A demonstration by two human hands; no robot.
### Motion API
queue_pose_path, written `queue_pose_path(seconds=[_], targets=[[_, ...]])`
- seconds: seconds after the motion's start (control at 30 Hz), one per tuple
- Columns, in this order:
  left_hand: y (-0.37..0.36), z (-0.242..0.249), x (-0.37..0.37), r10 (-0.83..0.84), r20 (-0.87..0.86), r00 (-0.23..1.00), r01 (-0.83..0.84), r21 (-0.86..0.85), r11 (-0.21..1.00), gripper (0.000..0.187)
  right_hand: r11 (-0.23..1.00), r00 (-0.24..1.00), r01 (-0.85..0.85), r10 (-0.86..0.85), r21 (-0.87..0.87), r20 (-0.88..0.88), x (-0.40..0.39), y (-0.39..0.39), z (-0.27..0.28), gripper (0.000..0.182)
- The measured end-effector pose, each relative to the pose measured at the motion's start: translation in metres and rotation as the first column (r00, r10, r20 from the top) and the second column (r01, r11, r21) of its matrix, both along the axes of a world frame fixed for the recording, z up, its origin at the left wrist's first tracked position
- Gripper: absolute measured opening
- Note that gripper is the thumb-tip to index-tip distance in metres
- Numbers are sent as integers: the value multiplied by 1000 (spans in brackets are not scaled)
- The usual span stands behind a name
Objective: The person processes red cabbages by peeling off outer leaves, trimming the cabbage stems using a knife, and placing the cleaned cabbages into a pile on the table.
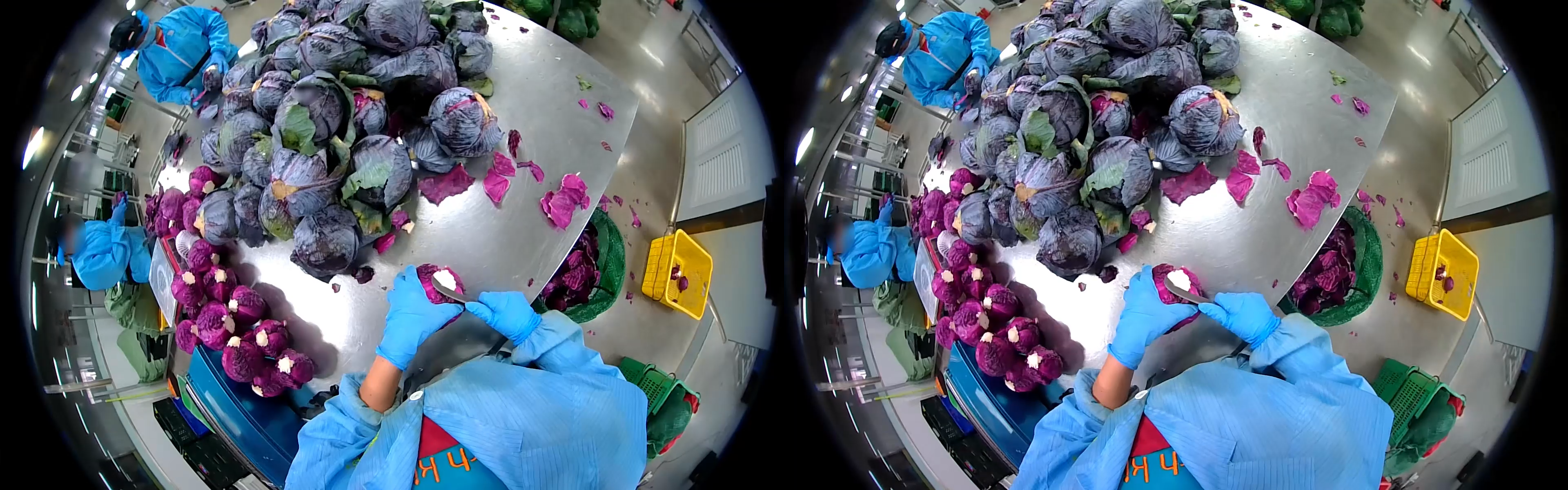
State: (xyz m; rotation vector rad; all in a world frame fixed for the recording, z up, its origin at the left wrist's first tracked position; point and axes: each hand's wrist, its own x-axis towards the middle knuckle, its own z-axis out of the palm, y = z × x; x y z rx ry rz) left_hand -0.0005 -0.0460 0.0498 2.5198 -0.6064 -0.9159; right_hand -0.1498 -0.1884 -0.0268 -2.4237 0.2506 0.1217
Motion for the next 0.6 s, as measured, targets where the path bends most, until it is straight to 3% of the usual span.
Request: queue_pose_path(seconds=[0.03, 0.1, 0.2, 0.23, 0.3, 0.33, 0.4, 0.5, 0.6], targets=[[-5, 9, 1, -38, -57, 998, 40, 32, 999, 102, 999, 1000, 23, -22, -26, 15, 3, -2, -2, 46], [-2, -21, -1, -62, 34, 997, 60, 47, 997, 97, 994, 997, 72, -69, -77, 44, 15, -3, -3, 49], [-6, -12, -12, -87, 78, 993, 86, 21, 996, 97, 971, 977, 106, -142, -213, -159, 51, -20, -7, 50], [-6, -6, -16, -95, 78, 992, 95, 7, 995, 99, 971, 945, 238, -232, 0, -232, 55, -31, -18, 50], [4, -13, -25, -113, 241, 964, 121, -15, 993, 102, 786, 855, 485, -335, 382, -396, 67, -55, -43, 49], [9, -18, -28, -107, 316, 943, 120, -21, 993, 104, 749, 864, 482, -319, 455, -390, 64, -54, -36, 49], [28, -30, -23, -57, 222, 973, 82, -106, 991, 107, 656, 880, 466, -269, 594, -392, 46, -39, -11, 49], [42, -44, -18, 28, 150, 988, 24, -334, 942, 98, 919, 994, 101, -77, 381, -76, 19, -11, -2, 49], [38, -31, -20, 64, 141, 988, -10, -351, 936, 92, 940, 993, 26, 15, 340, -118, 14, 5, 2, 48]])
